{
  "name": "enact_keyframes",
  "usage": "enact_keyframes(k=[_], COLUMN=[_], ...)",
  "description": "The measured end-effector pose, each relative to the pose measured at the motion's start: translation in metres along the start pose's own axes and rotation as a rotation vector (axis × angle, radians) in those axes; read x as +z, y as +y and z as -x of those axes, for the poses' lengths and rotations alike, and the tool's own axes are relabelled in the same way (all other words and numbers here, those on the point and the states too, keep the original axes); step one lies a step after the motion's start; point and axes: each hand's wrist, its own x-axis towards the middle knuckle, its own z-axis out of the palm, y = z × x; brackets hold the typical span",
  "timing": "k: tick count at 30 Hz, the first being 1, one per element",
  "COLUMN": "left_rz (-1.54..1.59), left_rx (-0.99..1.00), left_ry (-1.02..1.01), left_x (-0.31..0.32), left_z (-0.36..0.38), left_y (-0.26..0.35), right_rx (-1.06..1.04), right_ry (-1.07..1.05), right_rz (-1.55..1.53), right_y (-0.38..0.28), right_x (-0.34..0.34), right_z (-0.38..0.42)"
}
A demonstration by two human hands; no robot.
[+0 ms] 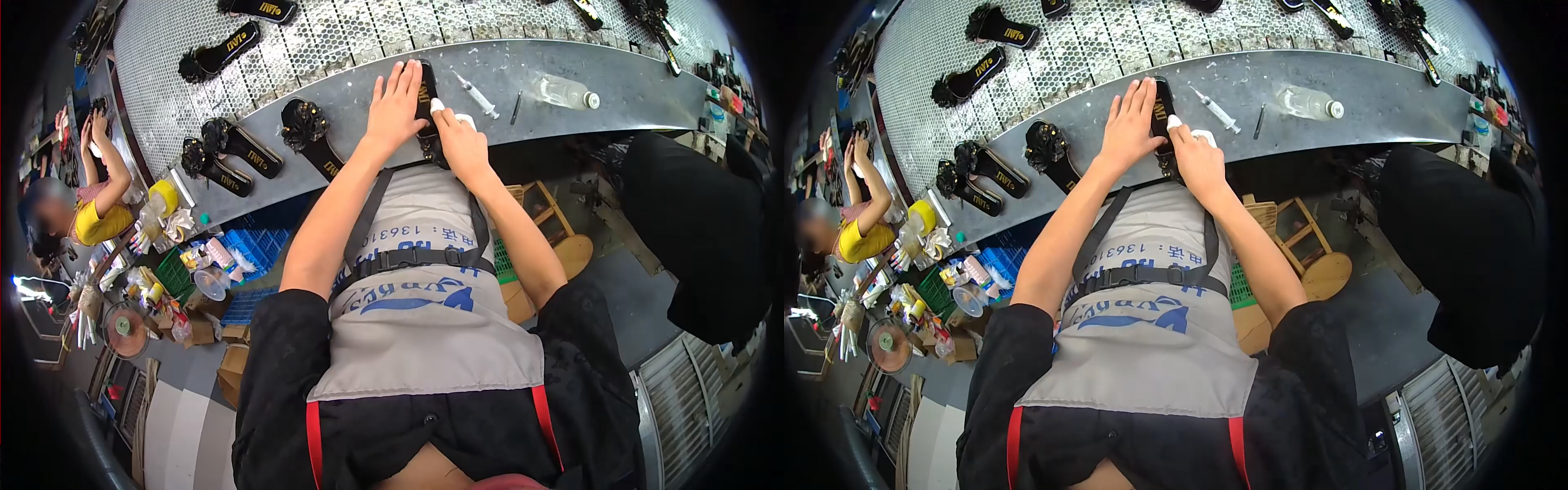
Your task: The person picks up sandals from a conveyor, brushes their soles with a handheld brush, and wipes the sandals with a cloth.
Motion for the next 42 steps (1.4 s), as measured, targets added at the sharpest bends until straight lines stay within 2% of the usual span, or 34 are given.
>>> enact_keyframes(k=[8, 12, 16, 23, 25, 26, 29, 30, 34, 35, 37, 38, 42], left_rz=[-0.028, -0.026, -0.019, -0.024, -0.026, 0.053, 0.271, 0.311, 0.486, 0.577, 0.547, 0.583, 0.721], left_rx=[0.016, 0.021, 0.02, 0.008, 0.007, 0.014, -0.188, -0.364, -0.639, -0.67, -0.698, -0.729, -0.653], left_ry=[0.011, 0.007, -0.008, -0.004, 0.004, 0.059, 0.242, 0.167, -0.172, -0.181, -0.039, -0.065, 0.046], left_x=[-0.002, -0.004, -0.007, -0.006, 0.001, -0.001, 0.005, 0.005, 0.036, 0.059, 0.08, 0.07, 0.067], left_z=[0.001, -0.004, 0.0, 0.0, -0.002, 0.0, 0.018, 0.027, 0.044, 0.041, 0.034, 0.03, 0.036], left_y=[0.0, -0.003, 0.0, 0.004, 0.0, -0.002, 0.001, 0.012, 0.032, 0.028, 0.03, 0.033, 0.028], right_rx=[0.015, -0.017, 0.0, -0.037, -0.12, -0.074, -0.01, 0.009, 0.088, 0.077, 0.057, 0.046, 0.008], right_ry=[0.008, 0.127, -0.009, 0.007, -0.092, -0.178, -0.058, -0.041, -0.035, -0.048, -0.011, -0.01, 0.001], right_rz=[0.043, 0.082, 0.069, 0.018, -0.066, -0.107, -0.281, -0.32, -0.416, -0.421, -0.595, -0.628, -0.758], right_y=[0.0, -0.001, -0.003, 0.006, 0.018, 0.019, 0.038, 0.046, 0.07, 0.075, 0.086, 0.089, 0.099], right_x=[0.003, 0.008, 0.0, -0.006, -0.01, -0.027, -0.06, -0.067, -0.071, -0.066, -0.051, -0.047, -0.038], right_z=[-0.003, -0.014, -0.006, -0.022, -0.006, 0.001, 0.02, 0.022, 0.035, 0.031, 0.029, 0.029, 0.023])
